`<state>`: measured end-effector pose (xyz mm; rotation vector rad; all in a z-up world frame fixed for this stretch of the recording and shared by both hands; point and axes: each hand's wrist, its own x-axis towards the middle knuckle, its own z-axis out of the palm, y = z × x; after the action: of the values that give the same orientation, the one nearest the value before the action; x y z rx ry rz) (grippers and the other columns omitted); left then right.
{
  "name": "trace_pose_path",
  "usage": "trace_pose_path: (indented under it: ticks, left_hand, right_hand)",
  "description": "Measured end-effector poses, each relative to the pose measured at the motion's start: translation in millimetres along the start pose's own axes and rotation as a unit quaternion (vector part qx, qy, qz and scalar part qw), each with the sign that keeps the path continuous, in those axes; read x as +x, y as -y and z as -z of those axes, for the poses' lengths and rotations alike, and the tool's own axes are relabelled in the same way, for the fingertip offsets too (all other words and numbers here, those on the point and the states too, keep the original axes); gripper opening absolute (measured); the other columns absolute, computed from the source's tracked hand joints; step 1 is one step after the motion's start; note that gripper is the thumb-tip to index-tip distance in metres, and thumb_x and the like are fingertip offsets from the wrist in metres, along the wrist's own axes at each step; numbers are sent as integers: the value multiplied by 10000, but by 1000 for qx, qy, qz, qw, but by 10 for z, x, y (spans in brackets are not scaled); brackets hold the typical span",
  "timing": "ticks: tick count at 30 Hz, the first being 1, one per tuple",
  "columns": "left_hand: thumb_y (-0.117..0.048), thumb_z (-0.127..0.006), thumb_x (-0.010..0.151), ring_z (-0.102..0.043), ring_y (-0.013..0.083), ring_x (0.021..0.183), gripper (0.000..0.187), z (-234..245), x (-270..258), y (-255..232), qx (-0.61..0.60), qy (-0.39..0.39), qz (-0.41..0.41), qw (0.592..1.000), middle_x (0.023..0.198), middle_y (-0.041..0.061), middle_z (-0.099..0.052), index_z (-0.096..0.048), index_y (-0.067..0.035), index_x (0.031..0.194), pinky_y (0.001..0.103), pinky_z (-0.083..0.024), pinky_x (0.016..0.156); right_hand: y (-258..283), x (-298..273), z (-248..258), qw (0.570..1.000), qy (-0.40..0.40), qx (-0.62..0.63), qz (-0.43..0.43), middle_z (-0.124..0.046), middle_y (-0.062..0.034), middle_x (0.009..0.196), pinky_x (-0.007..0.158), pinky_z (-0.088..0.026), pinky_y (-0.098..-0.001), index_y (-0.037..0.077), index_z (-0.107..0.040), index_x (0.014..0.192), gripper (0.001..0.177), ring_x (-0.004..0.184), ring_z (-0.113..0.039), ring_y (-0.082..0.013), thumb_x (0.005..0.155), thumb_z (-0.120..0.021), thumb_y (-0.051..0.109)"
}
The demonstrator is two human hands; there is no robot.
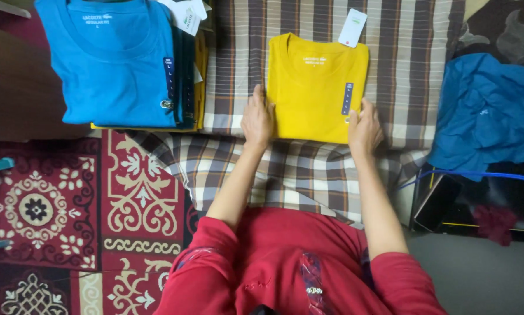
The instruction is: Folding yellow and blue shirts on a flat surface.
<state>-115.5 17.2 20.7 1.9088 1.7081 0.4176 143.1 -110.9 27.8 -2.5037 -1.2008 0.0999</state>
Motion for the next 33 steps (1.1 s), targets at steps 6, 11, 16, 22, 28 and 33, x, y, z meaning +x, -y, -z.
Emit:
trace_pose_path:
  ticks: [6,11,16,22,28,33]
  left_hand:
    - [-386,-411,1106,-351,331,1543,530,-648,-228,-458,21,-17,-224,974,1654,143,-377,-383,-207,1605,475,-280,1279]
    - [-582,-320,1085,-155,324,1604,704,-430,65,-484,120,61,-142,981,1726,133,-191,-241,-179,1658,456,-115,1311]
    - [-645,-293,1066,-159,310,1609,748,-594,472,-582,150,33,-128,980,1727,148,-162,-220,-196,1660,437,-140,1316]
    - [-547,-449,1012,-191,354,1584,712,-749,946,-722,74,-60,-131,987,1683,199,-226,-408,-119,1580,449,-158,1301]
    - [-580,-296,1049,-95,304,1592,697,-636,1123,-775,93,5,-107,990,1706,154,-159,-331,-179,1618,438,-72,1299]
    - [-555,-306,1075,-149,289,1601,707,-662,1203,-746,120,-10,-101,988,1714,151,-186,-218,-145,1643,434,-124,1307]
  right_hand:
    - [898,22,-353,968,5,52,247,-469,-235,1524,1105,-349,-608,110,-531,1514,454,1412,-428,-433,1061,-564,108]
    - [764,183,-383,981,65,-18,183,-274,-231,1660,1215,-144,-582,160,-349,1625,575,1542,-232,-391,1103,-500,351]
    - [792,511,-537,984,72,-59,151,-233,-196,1683,1240,-109,-548,162,-303,1639,611,1563,-201,-346,1116,-454,440]
    - [919,859,-512,983,118,-32,135,-192,-141,1705,1233,20,-535,73,-255,1638,665,1565,-67,-325,1088,-366,429]
    - [892,1009,-437,982,120,-29,141,-237,-146,1689,1227,9,-540,55,-306,1619,638,1558,-101,-316,1091,-343,411]
    - [708,993,-407,982,131,-40,133,-120,-112,1713,1267,-7,-481,122,-220,1645,623,1581,-76,-297,1098,-239,420]
